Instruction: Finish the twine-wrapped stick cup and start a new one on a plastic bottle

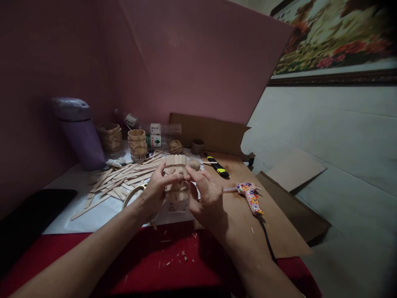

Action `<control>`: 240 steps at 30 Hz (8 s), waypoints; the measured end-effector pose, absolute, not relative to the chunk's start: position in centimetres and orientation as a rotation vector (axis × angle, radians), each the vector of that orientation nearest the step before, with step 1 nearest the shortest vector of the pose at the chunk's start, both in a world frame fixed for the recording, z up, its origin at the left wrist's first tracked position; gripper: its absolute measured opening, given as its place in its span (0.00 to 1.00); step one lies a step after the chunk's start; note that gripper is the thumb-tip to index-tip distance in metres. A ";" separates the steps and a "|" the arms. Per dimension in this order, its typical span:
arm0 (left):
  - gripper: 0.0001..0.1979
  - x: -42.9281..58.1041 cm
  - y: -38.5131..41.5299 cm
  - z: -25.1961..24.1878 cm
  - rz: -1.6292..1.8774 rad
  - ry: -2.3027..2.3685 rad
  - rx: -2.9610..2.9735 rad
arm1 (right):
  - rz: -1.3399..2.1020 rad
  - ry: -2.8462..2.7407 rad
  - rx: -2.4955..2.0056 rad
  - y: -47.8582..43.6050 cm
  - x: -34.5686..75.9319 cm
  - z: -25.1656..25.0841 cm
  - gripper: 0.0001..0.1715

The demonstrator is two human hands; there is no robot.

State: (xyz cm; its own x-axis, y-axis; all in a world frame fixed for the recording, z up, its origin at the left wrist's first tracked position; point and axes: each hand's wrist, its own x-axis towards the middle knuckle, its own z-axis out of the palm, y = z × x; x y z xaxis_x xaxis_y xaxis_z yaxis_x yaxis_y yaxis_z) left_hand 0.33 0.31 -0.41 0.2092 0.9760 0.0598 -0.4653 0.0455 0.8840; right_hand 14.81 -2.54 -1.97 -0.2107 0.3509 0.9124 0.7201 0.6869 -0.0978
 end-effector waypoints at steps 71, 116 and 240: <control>0.31 0.0 -0.1 -0.3 0.993 0.539 1.196 | 1.460 -1.066 -1.143 -11.4 22.7 2.9 0.26; 0.32 0.2 -0.1 -0.7 0.973 0.448 1.239 | 1.455 -1.234 -1.267 -12.1 19.6 1.9 0.27; 0.30 0.2 -1.2 0.7 0.974 0.518 1.159 | 1.405 -1.215 -1.253 -12.1 19.8 1.5 0.27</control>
State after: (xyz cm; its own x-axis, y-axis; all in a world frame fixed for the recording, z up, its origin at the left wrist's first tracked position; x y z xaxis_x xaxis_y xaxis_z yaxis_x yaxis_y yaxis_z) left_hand 0.23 -1.15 0.70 0.5108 0.8498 0.1300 -0.3670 0.0789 0.9269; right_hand 19.78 -12.11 1.51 -0.1140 0.9830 -0.1436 0.0002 -0.1445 -0.9895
